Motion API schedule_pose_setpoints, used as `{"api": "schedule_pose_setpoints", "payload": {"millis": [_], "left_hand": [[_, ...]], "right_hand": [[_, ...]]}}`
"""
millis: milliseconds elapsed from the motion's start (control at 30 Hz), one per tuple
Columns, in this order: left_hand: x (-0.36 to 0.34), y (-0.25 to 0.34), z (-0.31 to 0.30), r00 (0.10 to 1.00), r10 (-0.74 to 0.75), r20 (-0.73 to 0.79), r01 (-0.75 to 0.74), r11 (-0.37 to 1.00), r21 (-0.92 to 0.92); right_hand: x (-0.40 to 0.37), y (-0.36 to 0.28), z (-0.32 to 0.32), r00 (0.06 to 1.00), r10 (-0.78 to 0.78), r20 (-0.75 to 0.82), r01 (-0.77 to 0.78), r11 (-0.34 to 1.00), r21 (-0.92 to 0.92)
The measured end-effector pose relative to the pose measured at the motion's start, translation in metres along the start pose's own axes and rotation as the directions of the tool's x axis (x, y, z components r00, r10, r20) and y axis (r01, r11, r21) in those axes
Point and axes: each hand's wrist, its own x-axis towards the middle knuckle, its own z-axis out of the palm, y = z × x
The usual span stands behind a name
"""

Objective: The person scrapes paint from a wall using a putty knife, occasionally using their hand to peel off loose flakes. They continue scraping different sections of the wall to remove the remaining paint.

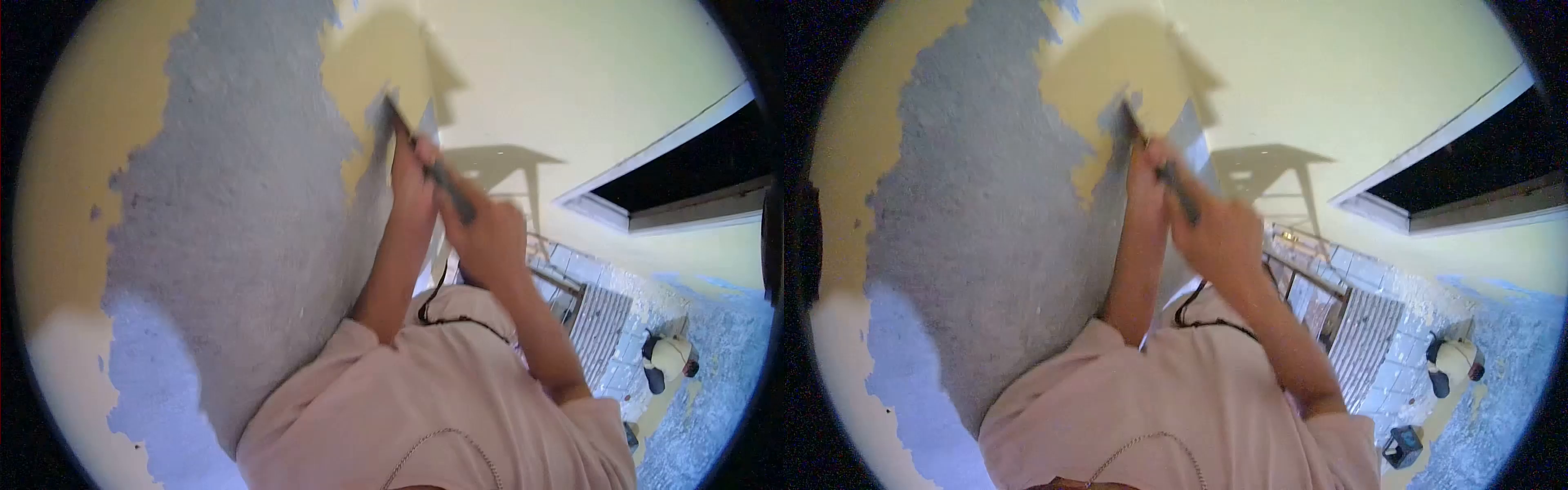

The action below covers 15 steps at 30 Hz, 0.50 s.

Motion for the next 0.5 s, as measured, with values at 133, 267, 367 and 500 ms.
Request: {"api": "schedule_pose_setpoints", "payload": {"millis": [133, 267, 367, 500], "left_hand": [[-0.011, -0.007, -0.014, 0.995, 0.076, 0.057, -0.081, 0.992, 0.094], [0.005, -0.012, 0.005, 0.998, 0.051, -0.048, -0.048, 0.997, 0.054], [0.014, -0.012, -0.019, 0.980, 0.147, 0.134, -0.155, 0.987, 0.052], [0.017, -0.010, -0.021, 0.973, 0.186, 0.139, -0.214, 0.951, 0.224]], "right_hand": [[-0.012, 0.011, -0.009, 0.997, -0.056, -0.048, 0.056, 0.998, -0.004], [0.012, 0.017, -0.005, 1.000, -0.019, 0.020, 0.019, 0.999, 0.033], [0.007, 0.015, -0.017, 0.992, 0.068, 0.109, -0.070, 0.997, 0.012], [0.022, 0.024, -0.002, 0.997, -0.079, 0.008, 0.079, 0.997, -0.009]]}}
